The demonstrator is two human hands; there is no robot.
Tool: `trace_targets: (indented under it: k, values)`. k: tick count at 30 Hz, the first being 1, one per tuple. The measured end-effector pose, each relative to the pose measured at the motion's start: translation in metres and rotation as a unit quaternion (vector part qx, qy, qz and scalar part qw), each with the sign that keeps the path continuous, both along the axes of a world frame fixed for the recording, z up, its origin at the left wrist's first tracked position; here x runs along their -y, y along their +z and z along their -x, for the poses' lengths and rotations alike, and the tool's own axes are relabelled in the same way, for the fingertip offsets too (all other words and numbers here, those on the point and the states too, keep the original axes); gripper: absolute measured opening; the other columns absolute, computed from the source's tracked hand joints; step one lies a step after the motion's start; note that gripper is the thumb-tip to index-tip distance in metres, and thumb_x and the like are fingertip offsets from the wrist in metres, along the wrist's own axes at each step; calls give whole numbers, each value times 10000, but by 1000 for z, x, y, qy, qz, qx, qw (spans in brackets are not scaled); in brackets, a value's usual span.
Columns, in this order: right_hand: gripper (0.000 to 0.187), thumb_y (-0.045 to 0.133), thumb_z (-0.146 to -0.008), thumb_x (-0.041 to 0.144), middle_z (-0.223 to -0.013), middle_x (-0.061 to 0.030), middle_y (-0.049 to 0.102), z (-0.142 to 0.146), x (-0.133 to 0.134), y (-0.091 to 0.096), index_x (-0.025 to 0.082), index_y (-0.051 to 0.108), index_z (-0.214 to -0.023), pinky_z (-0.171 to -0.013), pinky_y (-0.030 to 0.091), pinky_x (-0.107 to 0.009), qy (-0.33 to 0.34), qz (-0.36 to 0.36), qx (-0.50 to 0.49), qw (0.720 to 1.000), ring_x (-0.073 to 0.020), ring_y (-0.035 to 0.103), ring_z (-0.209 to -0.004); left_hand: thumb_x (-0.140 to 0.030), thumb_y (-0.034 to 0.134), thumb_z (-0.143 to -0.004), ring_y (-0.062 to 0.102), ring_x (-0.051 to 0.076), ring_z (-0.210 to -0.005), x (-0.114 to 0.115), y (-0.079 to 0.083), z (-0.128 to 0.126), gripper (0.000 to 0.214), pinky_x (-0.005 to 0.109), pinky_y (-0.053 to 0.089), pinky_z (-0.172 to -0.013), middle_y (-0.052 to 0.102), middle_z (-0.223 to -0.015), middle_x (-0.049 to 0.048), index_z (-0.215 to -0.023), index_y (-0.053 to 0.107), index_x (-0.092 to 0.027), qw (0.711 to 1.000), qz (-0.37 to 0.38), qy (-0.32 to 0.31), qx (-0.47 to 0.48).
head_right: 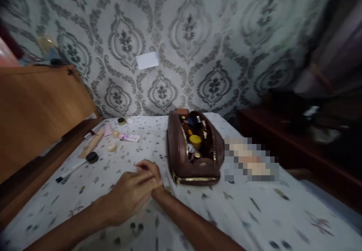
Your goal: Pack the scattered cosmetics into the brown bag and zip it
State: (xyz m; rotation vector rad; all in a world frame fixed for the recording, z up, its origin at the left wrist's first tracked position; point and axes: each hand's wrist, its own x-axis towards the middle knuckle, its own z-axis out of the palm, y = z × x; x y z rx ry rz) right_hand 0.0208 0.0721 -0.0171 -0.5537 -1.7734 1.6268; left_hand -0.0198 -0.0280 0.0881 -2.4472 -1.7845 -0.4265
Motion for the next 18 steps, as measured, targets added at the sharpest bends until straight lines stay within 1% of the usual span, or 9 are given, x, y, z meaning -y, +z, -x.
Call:
trace_targets:
  k: [2, 4, 6, 8, 10, 12, 14, 16, 18]
  values:
    - [113, 537, -729, 301, -719, -50, 640, 1, -2, 1, 209, 603, -715, -701, 491, -344, 28, -10, -21, 999, -230, 610, -747, -111, 440, -910, 662, 218, -893, 1, -16, 31, 213, 308, 511, -693, 694, -947, 65, -973, 629, -189, 996, 25, 80, -2]
    - [153, 531, -735, 324, -652, -21, 604, 4, -3, 2, 191, 602, -713, -645, 472, -321, 41, -15, -20, 999, -193, 585, -648, -124, 419, -931, 645, 193, -869, 3, -32, 62, 230, 292, 502, -717, 678, -944, 49, -973, 631, -206, 988, 31, 150, 3]
    - [193, 548, -750, 355, -598, 9, 568, 6, -2, 2, 178, 623, -740, -600, 452, -291, 40, -18, 2, 999, -161, 556, -574, -126, 420, -933, 624, 201, -909, 3, -46, 91, 239, 308, 497, -792, 668, -944, 48, -968, 639, -215, 977, 11, 212, -3]
    - [228, 553, -763, 379, -587, 16, 564, 5, 0, 3, 170, 645, -769, -589, 449, -279, 30, -26, 21, 999, -154, 557, -562, -112, 413, -933, 600, 219, -994, 3, -56, 118, 256, 336, 479, -888, 668, -1004, 66, -1003, 641, -206, 963, -19, 267, -8]
    - [244, 559, -772, 392, -591, 9, 575, 4, 2, 4, 168, 656, -771, -593, 456, -279, 21, -39, 30, 999, -158, 568, -572, -107, 396, -940, 570, 240, -1074, 2, -62, 140, 282, 370, 450, -960, 656, -1094, 93, -1075, 630, -189, 944, -38, 327, -24]
    - [244, 565, -781, 393, -597, 4, 587, 2, 5, 6, 171, 663, -770, -594, 462, -279, 21, -48, 37, 998, -162, 577, -581, -107, 383, -943, 539, 265, -1136, 0, -64, 159, 311, 406, 416, -1004, 629, -1174, 126, -1151, 606, -171, 919, -41, 388, -52]
    - [229, 567, -788, 382, -601, 1, 598, 1, 8, 8, 176, 663, -764, -592, 464, -276, 29, -53, 43, 997, -162, 583, -587, -118, 387, -941, 503, 296, -1198, -3, -64, 176, 337, 438, 369, -1047, 587, -1256, 171, -1225, 568, -134, 898, -36, 432, -71]
    - [215, 563, -786, 371, -602, 0, 599, 0, 10, 9, 180, 656, -752, -588, 464, -274, 37, -57, 47, 997, -162, 585, -586, -153, 415, -939, 464, 327, -1253, -7, -65, 189, 366, 465, 323, -1080, 536, -1329, 220, -1282, 521, -86, 889, -30, 451, -71]
    - [210, 558, -786, 367, -610, 0, 600, 0, 12, 10, 182, 654, -756, -590, 466, -273, 41, -67, 46, 996, -161, 586, -587, -192, 449, -934, 446, 336, -1280, -11, -66, 198, 387, 470, 311, -1084, 528, -1344, 238, -1298, 499, -69, 888, -17, 454, -66]
